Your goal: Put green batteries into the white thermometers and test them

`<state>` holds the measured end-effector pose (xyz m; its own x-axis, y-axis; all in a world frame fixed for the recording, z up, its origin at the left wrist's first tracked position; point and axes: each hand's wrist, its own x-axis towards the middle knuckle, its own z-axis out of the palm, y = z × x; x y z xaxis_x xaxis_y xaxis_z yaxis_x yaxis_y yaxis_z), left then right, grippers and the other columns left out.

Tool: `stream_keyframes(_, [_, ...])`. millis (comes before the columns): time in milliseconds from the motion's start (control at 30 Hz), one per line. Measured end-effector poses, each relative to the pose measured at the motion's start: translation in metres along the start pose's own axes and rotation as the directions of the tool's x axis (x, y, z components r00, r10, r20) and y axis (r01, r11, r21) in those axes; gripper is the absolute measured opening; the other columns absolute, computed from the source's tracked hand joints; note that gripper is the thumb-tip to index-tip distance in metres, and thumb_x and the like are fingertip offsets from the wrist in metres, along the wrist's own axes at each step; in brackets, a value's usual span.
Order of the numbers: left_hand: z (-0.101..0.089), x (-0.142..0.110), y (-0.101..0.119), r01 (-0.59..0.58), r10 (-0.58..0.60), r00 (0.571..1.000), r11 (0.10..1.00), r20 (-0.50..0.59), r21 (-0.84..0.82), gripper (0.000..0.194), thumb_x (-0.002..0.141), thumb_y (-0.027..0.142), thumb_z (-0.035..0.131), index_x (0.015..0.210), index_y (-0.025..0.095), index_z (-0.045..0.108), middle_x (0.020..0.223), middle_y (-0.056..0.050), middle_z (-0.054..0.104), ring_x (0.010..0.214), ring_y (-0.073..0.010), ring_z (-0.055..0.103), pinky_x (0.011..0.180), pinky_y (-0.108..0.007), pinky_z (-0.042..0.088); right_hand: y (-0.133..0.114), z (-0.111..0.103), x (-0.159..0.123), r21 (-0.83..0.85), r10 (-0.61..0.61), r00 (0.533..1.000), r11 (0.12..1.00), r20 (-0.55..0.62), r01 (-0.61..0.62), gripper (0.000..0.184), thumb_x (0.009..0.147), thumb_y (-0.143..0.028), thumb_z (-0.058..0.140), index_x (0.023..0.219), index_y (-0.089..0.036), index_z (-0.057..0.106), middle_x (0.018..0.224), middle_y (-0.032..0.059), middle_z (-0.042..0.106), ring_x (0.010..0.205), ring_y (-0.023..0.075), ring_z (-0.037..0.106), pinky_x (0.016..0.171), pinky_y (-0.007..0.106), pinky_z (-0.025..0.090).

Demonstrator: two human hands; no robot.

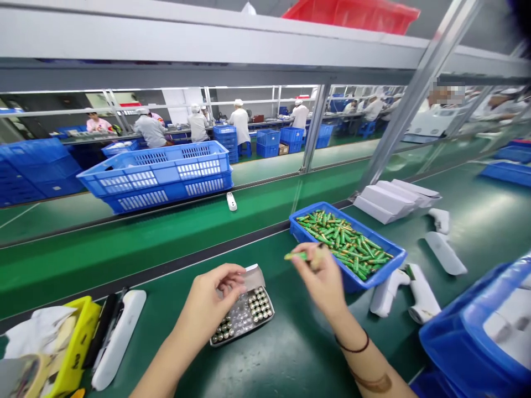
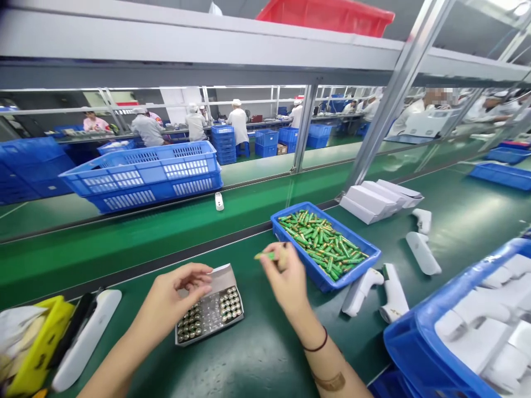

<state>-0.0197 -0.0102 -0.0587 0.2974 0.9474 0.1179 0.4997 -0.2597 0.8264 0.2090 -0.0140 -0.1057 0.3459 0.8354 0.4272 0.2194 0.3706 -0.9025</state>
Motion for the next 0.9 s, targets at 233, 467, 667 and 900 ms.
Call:
stream_keyframes(233, [0.027, -0.002, -0.013, -0.006, -0.047, 0.991, 0.918, 0.124, 0.396, 0.009, 0.084, 0.013, 0.052, 0.083, 0.02, 0.058, 0.078, 0.001, 0.067, 0.074, -0.0169, 0.062, 0.066, -0.026, 0.043, 0.046, -0.07, 0.042, -0.753, -0.376, 0.91, 0.647, -0.175, 0.123, 0.024, 0.084, -0.033, 0.044, 0.067, -0.025, 0.031, 0.084, 0.0107, 0.055, 0.099, 0.031, 0.052, 0.085, 0.047, 0.041])
stream_keyframes(467, [0.026, -0.001, -0.017, -0.118, 0.047, 0.987, 0.854, 0.152, 0.507, 0.012, 0.087, 0.012, 0.05, 0.089, 0.02, 0.059, 0.092, 0.0, 0.066, 0.082, -0.0171, 0.063, 0.069, -0.027, 0.044, 0.033, -0.032, 0.022, -0.765, -0.32, 0.944, 0.587, 0.08, 0.264, 0.022, 0.093, -0.031, 0.04, 0.074, -0.024, 0.033, 0.078, 0.0053, 0.047, 0.077, 0.0237, 0.048, 0.072, 0.038, 0.042])
stream_keyframes(667, [0.029, -0.002, -0.02, -0.17, 0.095, 0.982, 0.817, 0.163, 0.551, 0.014, 0.088, 0.014, 0.05, 0.092, 0.021, 0.061, 0.093, 0.0, 0.067, 0.083, -0.0167, 0.064, 0.07, -0.026, 0.046, 0.04, -0.006, -0.001, -0.878, 0.006, 0.956, 0.397, 0.292, 0.266, 0.009, 0.089, -0.017, 0.049, 0.081, -0.019, 0.047, 0.085, 0.009, 0.051, 0.078, 0.0246, 0.047, 0.068, 0.036, 0.043])
stream_keyframes(900, [0.041, -0.004, -0.022, -0.258, 0.135, 0.963, 0.71, 0.234, 0.655, 0.02, 0.091, 0.016, 0.045, 0.09, 0.02, 0.065, 0.094, -0.003, 0.065, 0.078, -0.017, 0.064, 0.064, -0.026, 0.045, 0.028, -0.003, -0.004, -0.851, -0.007, 0.951, 0.445, 0.309, 0.28, 0.015, 0.085, -0.015, 0.057, 0.1, -0.016, 0.057, 0.097, 0.0106, 0.053, 0.088, 0.0255, 0.048, 0.075, 0.036, 0.044])
